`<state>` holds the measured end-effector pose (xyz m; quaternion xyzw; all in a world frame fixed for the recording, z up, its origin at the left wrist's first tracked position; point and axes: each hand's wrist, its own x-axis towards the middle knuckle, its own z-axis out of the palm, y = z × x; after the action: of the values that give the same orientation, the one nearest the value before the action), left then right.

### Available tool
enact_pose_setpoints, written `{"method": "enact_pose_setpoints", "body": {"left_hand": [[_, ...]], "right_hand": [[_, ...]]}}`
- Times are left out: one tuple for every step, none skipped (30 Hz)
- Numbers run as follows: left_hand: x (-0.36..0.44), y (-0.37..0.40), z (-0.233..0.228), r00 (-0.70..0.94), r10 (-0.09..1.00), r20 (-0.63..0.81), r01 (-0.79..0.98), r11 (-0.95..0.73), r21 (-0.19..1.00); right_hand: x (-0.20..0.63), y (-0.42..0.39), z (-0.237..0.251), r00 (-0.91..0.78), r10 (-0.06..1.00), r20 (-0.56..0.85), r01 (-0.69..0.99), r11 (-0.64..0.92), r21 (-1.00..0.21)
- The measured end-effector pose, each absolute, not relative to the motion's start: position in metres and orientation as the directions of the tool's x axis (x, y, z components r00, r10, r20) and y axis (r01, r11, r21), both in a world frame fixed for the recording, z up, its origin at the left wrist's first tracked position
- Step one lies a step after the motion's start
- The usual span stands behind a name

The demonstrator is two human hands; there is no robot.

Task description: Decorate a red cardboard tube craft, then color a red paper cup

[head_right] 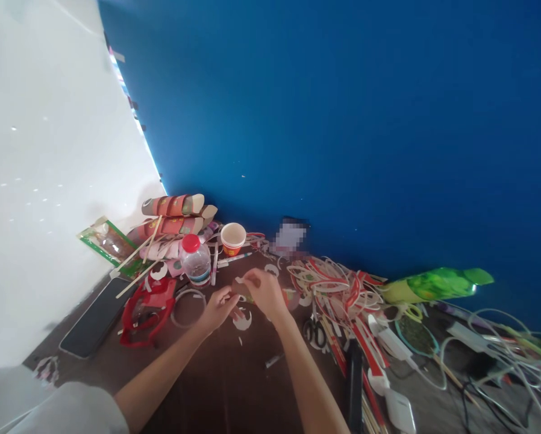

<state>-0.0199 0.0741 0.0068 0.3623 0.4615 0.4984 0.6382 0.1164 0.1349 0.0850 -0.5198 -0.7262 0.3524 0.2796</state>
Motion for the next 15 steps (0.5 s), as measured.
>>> {"method": "enact_pose_setpoints", "body": {"left_hand": [[-0.02, 0.074, 0.0065, 0.081, 0.97, -0.228, -0.303, 0.242, 0.922], [-0.0201, 0.074, 0.0063, 0.085, 0.97, -0.228, -0.304, 0.243, 0.921], [-0.0203, 0.074, 0.0061, 0.088, 0.97, -0.228, -0.304, 0.244, 0.921], [-0.0205, 0.0739, 0.006, 0.09, 0.97, -0.227, -0.305, 0.244, 0.921], [-0.0206, 0.0739, 0.006, 0.091, 0.97, -0.227, -0.305, 0.244, 0.921], [-0.0208, 0.0738, 0.0062, 0.09, 0.97, -0.227, -0.305, 0.244, 0.921], [-0.0209, 0.0738, 0.0064, 0.089, 0.97, -0.227, -0.306, 0.244, 0.92], [-0.021, 0.0737, 0.0066, 0.087, 0.97, -0.228, -0.307, 0.244, 0.92], [-0.021, 0.0737, 0.0068, 0.086, 0.97, -0.228, -0.309, 0.243, 0.92], [-0.0209, 0.0736, 0.007, 0.084, 0.97, -0.227, -0.311, 0.242, 0.919], [-0.0209, 0.0735, 0.007, 0.084, 0.97, -0.227, -0.313, 0.241, 0.918], [-0.0207, 0.0735, 0.007, 0.083, 0.971, -0.226, -0.316, 0.241, 0.918], [-0.0205, 0.0735, 0.007, 0.082, 0.971, -0.226, -0.318, 0.241, 0.917], [-0.0203, 0.0734, 0.007, 0.081, 0.97, -0.227, -0.32, 0.241, 0.916], [-0.0201, 0.0734, 0.007, 0.08, 0.97, -0.229, -0.321, 0.242, 0.916]], "right_hand": [[0.1163, 0.1347, 0.085, -0.305, 0.951, 0.038, 0.571, 0.215, -0.792], [0.1163, 0.1345, 0.085, -0.308, 0.951, 0.037, 0.583, 0.22, -0.782], [0.1165, 0.1344, 0.085, -0.312, 0.95, 0.036, 0.595, 0.225, -0.772], [0.1167, 0.1345, 0.0851, -0.315, 0.948, 0.036, 0.605, 0.23, -0.762], [0.1169, 0.1346, 0.0852, -0.319, 0.947, 0.037, 0.615, 0.237, -0.752], [0.1172, 0.1347, 0.0853, -0.323, 0.946, 0.039, 0.624, 0.244, -0.743], [0.1174, 0.1349, 0.0856, -0.327, 0.944, 0.042, 0.631, 0.251, -0.734], [0.1176, 0.135, 0.0859, -0.331, 0.942, 0.045, 0.638, 0.259, -0.725], [0.1179, 0.135, 0.0862, -0.337, 0.94, 0.048, 0.644, 0.268, -0.717], [0.1181, 0.135, 0.0865, -0.344, 0.938, 0.051, 0.649, 0.277, -0.709], [0.1184, 0.1349, 0.0868, -0.351, 0.935, 0.054, 0.653, 0.286, -0.702], [0.1186, 0.1347, 0.087, -0.358, 0.932, 0.057, 0.657, 0.295, -0.694], [0.1188, 0.1345, 0.0872, -0.363, 0.93, 0.06, 0.663, 0.303, -0.685], [0.1189, 0.1344, 0.0873, -0.368, 0.928, 0.065, 0.668, 0.312, -0.675], [0.1189, 0.1342, 0.0873, -0.373, 0.925, 0.069, 0.674, 0.322, -0.665]]}}
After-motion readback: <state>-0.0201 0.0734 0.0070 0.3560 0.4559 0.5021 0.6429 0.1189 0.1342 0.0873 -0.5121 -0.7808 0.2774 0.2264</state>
